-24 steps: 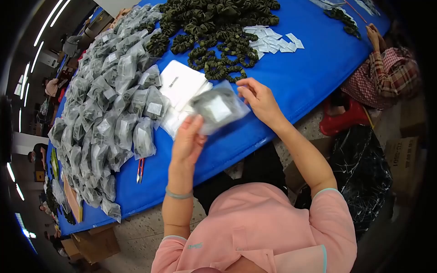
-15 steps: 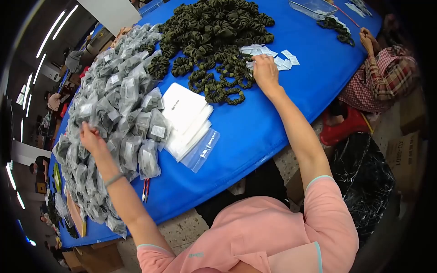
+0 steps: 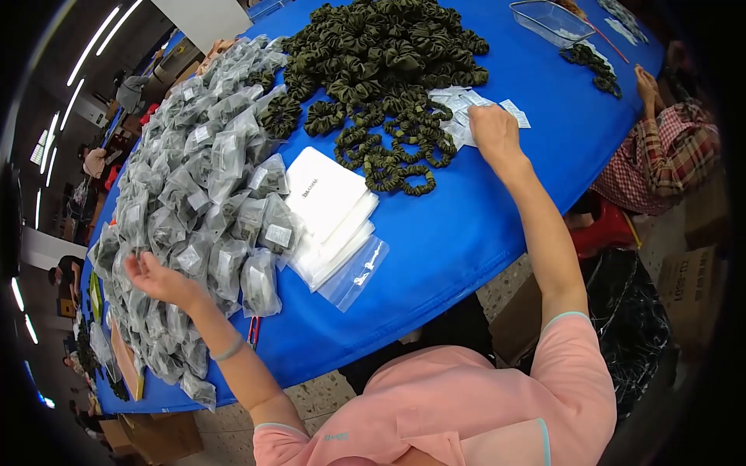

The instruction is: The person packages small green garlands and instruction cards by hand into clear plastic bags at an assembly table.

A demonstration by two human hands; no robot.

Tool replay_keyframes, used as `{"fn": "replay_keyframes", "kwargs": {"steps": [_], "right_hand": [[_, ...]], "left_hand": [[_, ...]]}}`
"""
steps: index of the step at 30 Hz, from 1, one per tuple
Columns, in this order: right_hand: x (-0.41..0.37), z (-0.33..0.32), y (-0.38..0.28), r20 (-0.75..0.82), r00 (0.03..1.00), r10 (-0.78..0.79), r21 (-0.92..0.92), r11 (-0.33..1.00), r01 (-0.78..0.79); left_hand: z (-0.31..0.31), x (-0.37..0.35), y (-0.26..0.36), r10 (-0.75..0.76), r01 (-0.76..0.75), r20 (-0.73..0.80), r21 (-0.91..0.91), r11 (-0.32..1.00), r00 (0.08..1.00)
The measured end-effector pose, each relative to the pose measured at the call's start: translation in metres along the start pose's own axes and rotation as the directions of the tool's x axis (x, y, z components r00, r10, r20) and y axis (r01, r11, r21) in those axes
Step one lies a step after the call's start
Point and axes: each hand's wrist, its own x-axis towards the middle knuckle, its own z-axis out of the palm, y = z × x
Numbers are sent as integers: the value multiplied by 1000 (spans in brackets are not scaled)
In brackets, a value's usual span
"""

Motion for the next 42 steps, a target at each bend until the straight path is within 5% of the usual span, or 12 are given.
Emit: {"fn": "replay_keyframes", "kwargs": {"steps": [2, 3, 5, 7, 13, 20, 31, 33, 35, 36, 40, 42], "right_hand": [[-24, -3, -19, -378, 914, -148, 277, 924, 265], [-35, -7, -35, -373, 915, -152, 278, 923, 267], [-49, -15, -73, -585, 729, -356, 297, 742, 600], [-57, -8, -98, -654, 612, -444, 223, 660, 717], [-69, 17, -109, -483, 670, -564, 197, 675, 711], [-77, 2, -95, -441, 786, -433, 434, 664, 610], [-64, 17, -111, -360, 731, -580, 357, 637, 683], [-66, -4, -110, -119, 938, -326, 847, 459, 268], [-70, -22, -108, 269, 946, -179, 963, 65, -261], [-72, -27, -107, 271, 947, -174, 962, 66, -264], [-79, -41, -108, 476, 807, -351, 708, -392, -588], [-83, -44, -110, 472, 803, -363, 706, -391, -591]], "left_hand": [[14, -47, 27, 10, -3, 195, -35, 999, 981], [20, -65, 35, -19, 36, 331, -46, 998, 943], [34, -97, 32, -48, 99, 481, -81, 992, 876], [46, -120, 33, -10, 52, 579, -56, 997, 815], [53, -145, 31, 36, -17, 705, -34, 999, 708], [52, -150, 27, -4, 22, 730, -16, 1000, 683], [49, -166, 17, -50, 69, 770, 8, 998, 636], [50, -168, 18, -130, 211, 777, -4, 977, 616], [51, -172, 21, -204, 350, 789, -15, 937, 579], [52, -173, 24, -204, 353, 792, -15, 936, 575], [60, -175, 49, -394, 795, 869, 1, 607, 300], [65, -174, 59, -414, 811, 869, 27, 584, 269]]}}
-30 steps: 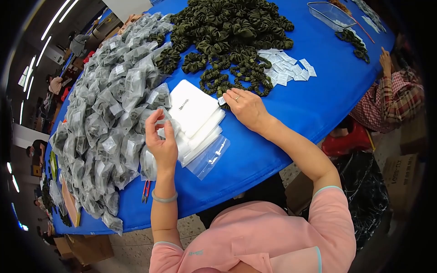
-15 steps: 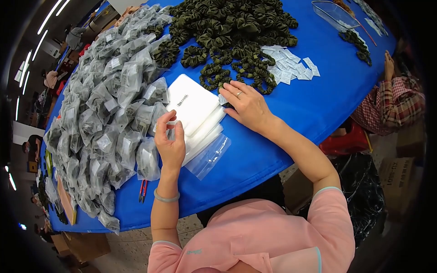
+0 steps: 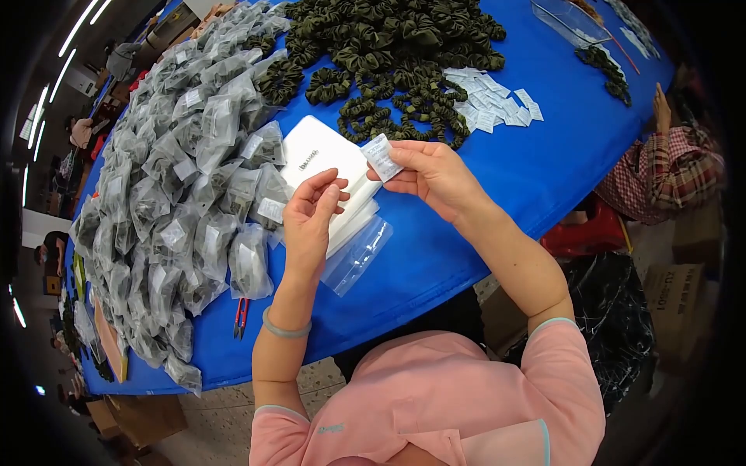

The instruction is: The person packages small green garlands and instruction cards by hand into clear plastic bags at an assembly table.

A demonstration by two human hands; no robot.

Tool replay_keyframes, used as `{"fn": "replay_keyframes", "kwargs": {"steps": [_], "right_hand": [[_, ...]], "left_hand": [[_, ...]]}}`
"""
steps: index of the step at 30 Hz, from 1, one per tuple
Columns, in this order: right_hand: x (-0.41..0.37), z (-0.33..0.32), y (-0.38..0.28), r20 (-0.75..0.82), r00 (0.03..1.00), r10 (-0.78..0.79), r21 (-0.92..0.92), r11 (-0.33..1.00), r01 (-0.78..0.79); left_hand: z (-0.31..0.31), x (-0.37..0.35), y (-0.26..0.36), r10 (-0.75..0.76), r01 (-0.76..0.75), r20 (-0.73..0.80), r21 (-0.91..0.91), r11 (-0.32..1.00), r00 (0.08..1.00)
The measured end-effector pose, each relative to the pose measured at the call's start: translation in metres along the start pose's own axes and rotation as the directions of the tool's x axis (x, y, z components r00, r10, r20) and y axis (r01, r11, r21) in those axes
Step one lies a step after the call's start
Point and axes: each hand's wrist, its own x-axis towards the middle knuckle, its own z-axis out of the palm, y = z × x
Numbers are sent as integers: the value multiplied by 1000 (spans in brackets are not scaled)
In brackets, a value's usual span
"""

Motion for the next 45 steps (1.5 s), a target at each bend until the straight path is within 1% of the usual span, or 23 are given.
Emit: {"fn": "replay_keyframes", "kwargs": {"steps": [3, 4, 8, 9, 13, 19, 23, 24, 28, 33, 34, 35, 36, 38, 39, 40, 41, 43, 45], "right_hand": [[-6, 4, 1, 35, 999, 5, 5, 1000, -5], [-9, 6, 1, 33, 999, 5, 6, 1000, -5], [-18, 15, 2, 6, 1000, 25, -136, 990, -24], [-19, 16, 0, 4, 1000, 24, -135, 991, -23], [-25, 17, -4, 52, 998, 24, -96, 995, -19], [-29, 16, -6, 64, 996, 62, -33, 998, -60], [-32, 18, -7, 64, 997, 34, -127, 992, -25], [-33, 19, -6, 63, 997, 34, -126, 992, -26], [-34, 19, -6, 32, 998, 54, -106, 993, -51], [-41, 16, -7, 7, 997, 73, -148, 986, -72], [-45, 10, -8, 2, 995, 104, -158, 982, -102], [-52, 0, -10, -6, 991, 131, -164, 978, -131], [-65, -12, -16, -33, 989, 146, -201, 968, -150], [-106, -52, -29, -181, 975, 129, -243, 955, -172], [-135, -77, -36, -272, 958, 87, -230, 961, -152], [-170, -116, -38, -353, 934, 59, -184, 974, -131], [-176, -115, -39, -374, 926, 50, -179, 976, -125], [-262, -169, -31, -487, 872, -40, -341, 928, -148], [-343, -216, -24, -572, 809, -136, -486, 851, -200]], "left_hand": [[11, 2, 7, -106, 106, 16, -29, 994, 994], [11, 2, 7, -108, 108, 17, -29, 994, 994], [12, 3, 5, -155, 165, 119, -87, 982, 981], [12, 2, 5, -155, 166, 121, -87, 982, 981], [12, 0, 3, -239, 266, 127, -281, 922, 963], [15, -6, 9, -280, 309, 134, -312, 899, 950], [18, -7, 13, -404, 442, 183, -441, 781, 896], [18, -8, 13, -406, 444, 184, -440, 780, 895], [20, -10, 13, -449, 507, 242, -506, 697, 860], [20, -12, 5, -425, 512, 285, -470, 719, 859], [22, -14, 7, -428, 520, 295, -464, 717, 854], [26, -15, 10, -428, 523, 307, -403, 751, 850], [30, -17, 14, -429, 526, 322, -337, 781, 844], [37, -19, 17, -429, 520, 361, -207, 829, 828], [36, -16, 16, -430, 532, 379, -223, 817, 819], [30, -11, 16, -431, 544, 396, -238, 805, 811], [26, -5, 12, -434, 554, 417, -229, 800, 799], [17, 4, 3, -455, 572, 391, -269, 775, 800], [12, 8, -2, -461, 578, 394, -263, 773, 795]]}}
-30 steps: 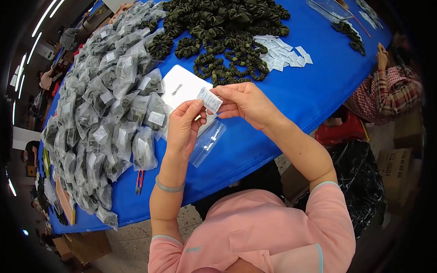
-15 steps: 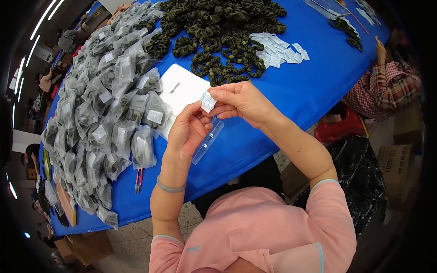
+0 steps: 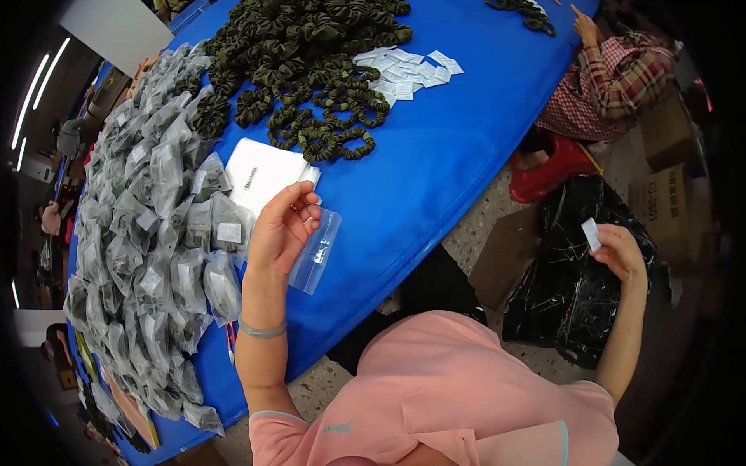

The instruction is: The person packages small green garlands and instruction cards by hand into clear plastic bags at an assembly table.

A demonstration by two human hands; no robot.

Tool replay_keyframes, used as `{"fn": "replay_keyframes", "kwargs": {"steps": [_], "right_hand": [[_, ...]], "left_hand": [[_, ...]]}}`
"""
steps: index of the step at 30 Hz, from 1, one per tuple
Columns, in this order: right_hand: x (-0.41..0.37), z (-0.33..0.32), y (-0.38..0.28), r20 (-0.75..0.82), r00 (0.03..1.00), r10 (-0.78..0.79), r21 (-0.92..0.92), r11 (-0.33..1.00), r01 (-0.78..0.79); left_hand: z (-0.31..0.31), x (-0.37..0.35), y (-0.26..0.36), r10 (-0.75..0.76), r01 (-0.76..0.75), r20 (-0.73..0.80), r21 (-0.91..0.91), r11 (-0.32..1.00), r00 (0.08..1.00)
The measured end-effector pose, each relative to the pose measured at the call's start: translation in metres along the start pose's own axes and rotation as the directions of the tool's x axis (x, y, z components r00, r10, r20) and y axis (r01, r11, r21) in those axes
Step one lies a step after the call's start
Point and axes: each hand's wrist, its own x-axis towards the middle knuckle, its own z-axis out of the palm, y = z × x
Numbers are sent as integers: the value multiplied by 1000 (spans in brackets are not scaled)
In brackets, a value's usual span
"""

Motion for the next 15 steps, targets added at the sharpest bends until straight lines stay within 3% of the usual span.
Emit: {"fn": "replay_keyframes", "kwargs": {"steps": [3, 8, 10, 13, 15], "right_hand": [[-23, -35, 16, -173, 981, -85, -258, 965, 38], [42, 18, -49, -318, 891, -323, -650, 759, 43], [108, 72, -70, -87, 895, -437, -523, 785, 333], [196, 156, -96, 20, 856, -517, -554, 707, 440], [245, 201, -109, -24, 865, -502, -533, 738, 413]], "left_hand": [[4, -4, 3, -6, 6, -5, 28, 1000, 1000], [2, -14, -3, 46, -44, -24, 77, 996, 999], [1, -20, -6, 59, -56, -37, 71, 996, 998], [-4, -28, -11, 92, -89, -74, 51, 995, 993], [-4, -34, -15, 110, -107, -92, 38, 994, 990]]}}
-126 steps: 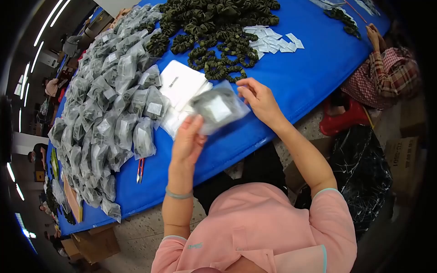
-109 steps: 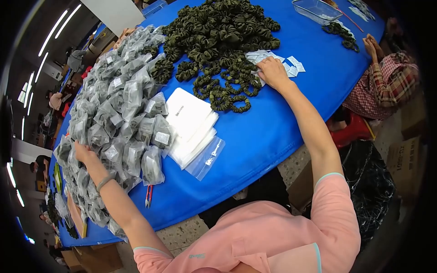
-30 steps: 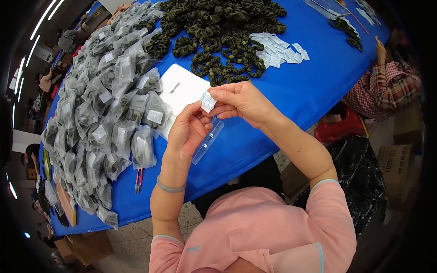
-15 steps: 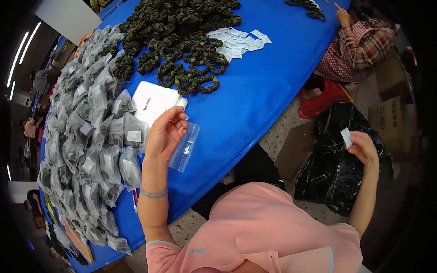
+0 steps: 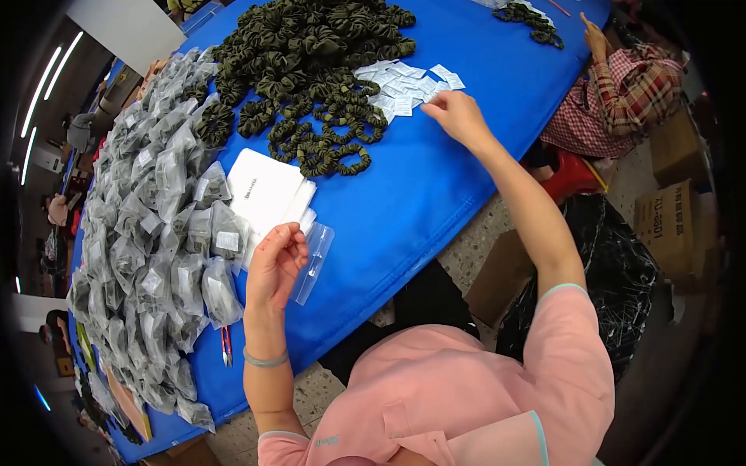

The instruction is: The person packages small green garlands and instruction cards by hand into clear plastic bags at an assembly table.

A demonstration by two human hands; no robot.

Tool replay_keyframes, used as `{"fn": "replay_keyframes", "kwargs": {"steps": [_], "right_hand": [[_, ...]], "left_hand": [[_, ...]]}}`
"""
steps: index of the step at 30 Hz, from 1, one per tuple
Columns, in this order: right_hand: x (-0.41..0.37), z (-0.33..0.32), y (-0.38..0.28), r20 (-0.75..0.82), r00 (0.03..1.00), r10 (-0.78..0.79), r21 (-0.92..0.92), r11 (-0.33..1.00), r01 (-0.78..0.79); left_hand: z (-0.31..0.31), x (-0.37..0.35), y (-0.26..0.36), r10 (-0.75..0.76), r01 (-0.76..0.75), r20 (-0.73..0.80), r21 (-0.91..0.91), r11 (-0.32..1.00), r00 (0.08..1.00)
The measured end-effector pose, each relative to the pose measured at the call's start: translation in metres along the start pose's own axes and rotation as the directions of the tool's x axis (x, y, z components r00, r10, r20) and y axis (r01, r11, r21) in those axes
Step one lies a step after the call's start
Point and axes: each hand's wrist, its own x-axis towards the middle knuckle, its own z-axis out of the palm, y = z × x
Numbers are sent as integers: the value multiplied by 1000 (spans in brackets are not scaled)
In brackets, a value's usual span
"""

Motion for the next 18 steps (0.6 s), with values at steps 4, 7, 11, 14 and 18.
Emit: {"fn": "replay_keyframes", "kwargs": {"steps": [4, 7, 11, 14, 18], "right_hand": [[51, 51, 5, -5, 990, 140, -201, 970, -138], [55, 55, 7, 5, 981, 193, -51, 980, -193], [44, 59, -12, 2, 1000, 12, 178, 984, -12], [13, 62, -59, -52, 969, -241, 346, 906, 244], [-30, 99, -113, -188, 714, -674, 97, 711, 697]], "left_hand": [[-3, -6, -5, 25, -27, -53, -38, 999, 998], [-11, -5, -14, 25, -30, -61, -89, 996, 998], [-19, -2, -26, 16, -22, -58, -110, 994, 998], [-21, -1, -30, 14, -21, -58, -121, 992, 998], [-21, -1, -32, 21, -26, -53, -100, 995, 998]]}}
